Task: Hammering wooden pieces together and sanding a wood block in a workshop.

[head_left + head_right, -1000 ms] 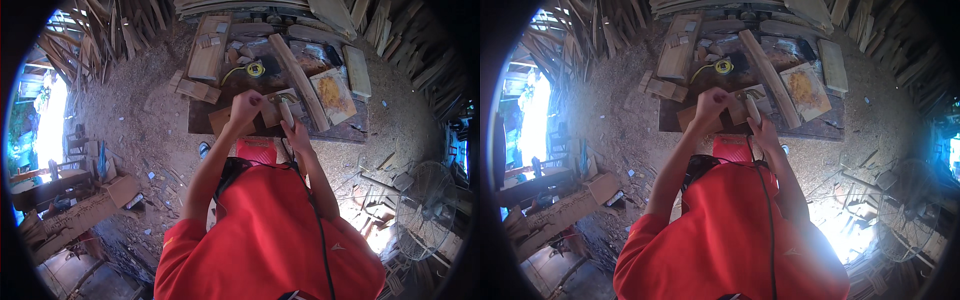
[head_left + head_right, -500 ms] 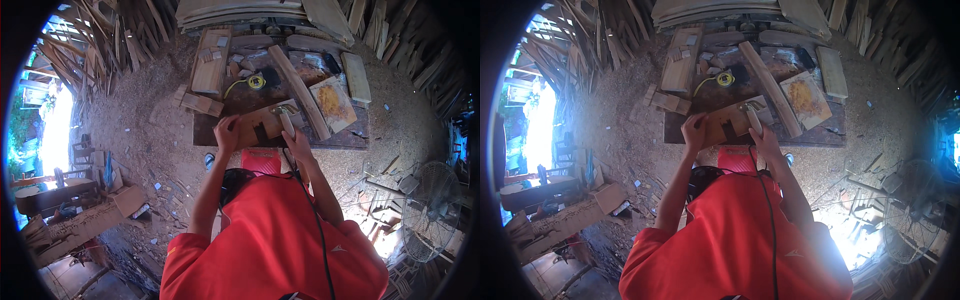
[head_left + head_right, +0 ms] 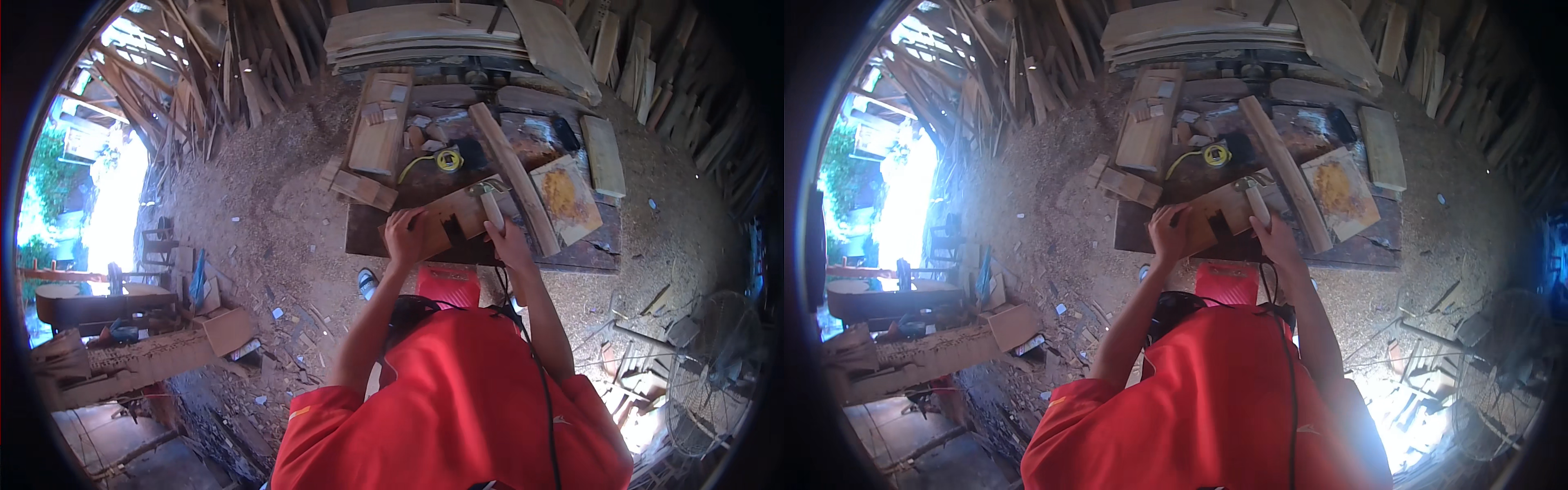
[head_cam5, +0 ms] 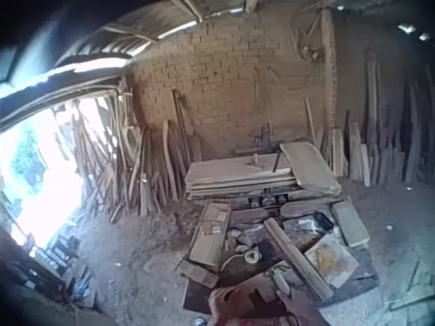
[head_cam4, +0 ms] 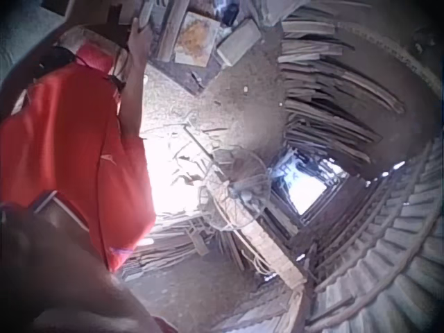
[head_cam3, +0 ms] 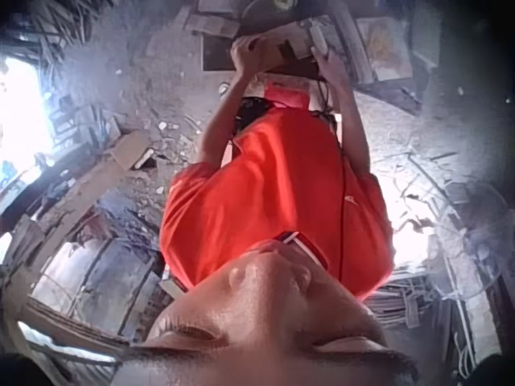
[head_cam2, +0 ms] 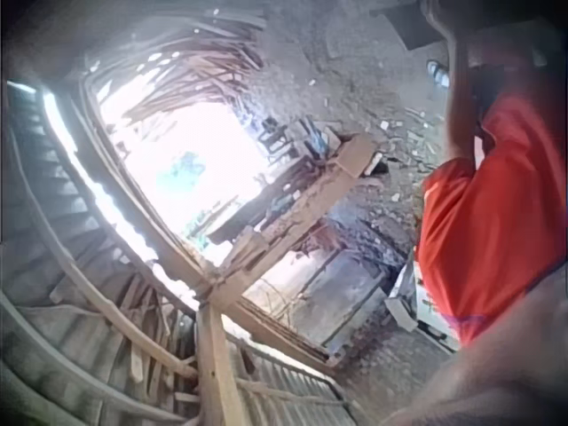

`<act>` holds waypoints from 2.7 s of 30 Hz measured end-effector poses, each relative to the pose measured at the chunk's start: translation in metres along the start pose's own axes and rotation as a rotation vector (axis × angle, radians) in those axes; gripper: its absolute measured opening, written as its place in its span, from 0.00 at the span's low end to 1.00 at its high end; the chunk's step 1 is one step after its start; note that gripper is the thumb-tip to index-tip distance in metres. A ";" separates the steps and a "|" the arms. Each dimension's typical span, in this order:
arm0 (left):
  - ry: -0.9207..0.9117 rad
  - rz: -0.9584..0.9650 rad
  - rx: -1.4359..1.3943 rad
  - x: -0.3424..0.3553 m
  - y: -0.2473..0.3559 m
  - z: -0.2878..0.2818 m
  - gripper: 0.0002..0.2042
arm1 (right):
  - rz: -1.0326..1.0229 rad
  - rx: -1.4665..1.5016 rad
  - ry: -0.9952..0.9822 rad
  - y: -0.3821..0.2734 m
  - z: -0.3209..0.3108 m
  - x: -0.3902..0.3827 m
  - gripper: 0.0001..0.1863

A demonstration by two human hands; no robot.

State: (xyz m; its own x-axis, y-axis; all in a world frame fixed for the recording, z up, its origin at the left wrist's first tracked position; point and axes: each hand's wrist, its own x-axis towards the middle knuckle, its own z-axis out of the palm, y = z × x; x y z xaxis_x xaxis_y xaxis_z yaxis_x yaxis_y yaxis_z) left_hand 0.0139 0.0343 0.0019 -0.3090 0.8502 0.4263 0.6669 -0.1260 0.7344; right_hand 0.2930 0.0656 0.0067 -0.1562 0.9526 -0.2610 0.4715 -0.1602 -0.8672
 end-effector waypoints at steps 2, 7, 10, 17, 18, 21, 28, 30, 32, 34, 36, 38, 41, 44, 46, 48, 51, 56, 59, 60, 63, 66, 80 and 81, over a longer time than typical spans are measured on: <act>0.013 0.018 -0.034 0.001 0.002 0.002 0.05 | -0.047 -0.027 0.007 0.005 0.000 0.002 0.25; 0.015 0.041 -0.053 -0.002 0.001 -0.003 0.08 | -0.001 -0.001 0.042 -0.002 0.012 -0.004 0.23; 0.041 0.019 -0.067 -0.002 0.002 -0.009 0.08 | 0.010 -0.100 0.039 0.001 0.009 0.001 0.27; 0.208 -0.239 -0.171 0.001 -0.017 -0.035 0.06 | 0.026 -0.100 0.047 -0.001 0.008 -0.003 0.29; 0.198 -0.237 -0.178 0.001 -0.016 -0.035 0.06 | 0.035 -0.092 0.037 -0.001 0.006 -0.002 0.29; 0.153 -0.301 -0.112 -0.001 -0.014 -0.036 0.05 | 0.036 -0.059 0.032 -0.009 0.008 -0.003 0.29; -0.033 0.070 0.045 -0.021 -0.004 -0.006 0.07 | -0.152 -0.325 0.248 0.006 0.002 -0.011 0.28; -0.041 0.067 0.096 -0.024 -0.005 -0.003 0.07 | -0.071 -0.402 0.280 -0.006 -0.012 -0.028 0.27; 0.007 -0.007 0.032 -0.026 -0.006 -0.002 0.07 | 0.014 -0.482 0.311 -0.007 -0.027 -0.043 0.26; -0.033 0.017 0.061 -0.026 -0.010 -0.005 0.07 | -0.057 -0.536 0.450 -0.001 -0.044 -0.053 0.27; -0.069 0.043 0.096 -0.027 -0.011 -0.002 0.08 | 0.047 -0.590 0.431 0.005 -0.058 -0.057 0.28; -0.070 0.031 0.076 -0.027 -0.009 0.003 0.07 | 0.033 -0.662 0.464 0.021 -0.071 -0.060 0.28; -0.134 0.010 0.074 -0.027 -0.004 0.005 0.07 | 0.028 -0.682 0.495 0.034 -0.078 -0.066 0.27; -0.145 0.018 0.069 -0.026 0.002 0.009 0.07 | 0.059 -0.702 0.489 0.033 -0.078 -0.070 0.28; -0.153 0.030 0.060 -0.025 0.007 0.013 0.07 | 0.103 -0.714 0.473 0.031 -0.078 -0.072 0.28; -0.158 0.041 0.050 -0.024 0.009 0.016 0.07 | 0.152 -0.694 0.459 0.030 -0.079 -0.072 0.32; -0.155 0.066 0.034 -0.026 0.007 0.015 0.07 | 0.155 -0.689 0.460 0.029 -0.077 -0.072 0.32; -0.156 0.068 0.053 -0.024 0.007 0.016 0.07 | 0.137 -0.560 0.515 0.033 -0.082 -0.069 0.31; -0.156 0.061 0.073 -0.026 0.006 0.014 0.07 | 0.141 -0.430 0.576 0.026 -0.088 -0.072 0.28; -0.154 0.057 0.075 -0.027 0.006 0.015 0.07 | 0.164 -0.347 0.610 0.023 -0.090 -0.073 0.27; -0.135 0.060 0.054 -0.024 0.005 0.022 0.07 | 0.123 -0.073 0.669 0.010 -0.104 -0.073 0.21; -0.125 0.031 0.056 -0.026 0.017 0.034 0.07 | 0.105 0.314 0.668 0.003 -0.116 -0.074 0.17; -0.058 0.030 0.063 -0.013 0.064 0.117 0.08 | 0.182 0.880 0.867 -0.024 -0.144 -0.143 0.27; -0.050 0.027 0.064 -0.011 0.068 0.122 0.07 | 0.189 0.871 0.864 -0.024 -0.147 -0.146 0.28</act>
State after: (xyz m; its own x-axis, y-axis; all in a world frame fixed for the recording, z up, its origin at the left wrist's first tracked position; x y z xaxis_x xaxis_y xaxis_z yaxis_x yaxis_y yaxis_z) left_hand 0.1457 0.0788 -0.0177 -0.2573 0.8715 0.4175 0.7169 -0.1175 0.6872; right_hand 0.4319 -0.0321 0.1278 0.6302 0.7008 -0.3341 -0.3604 -0.1170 -0.9254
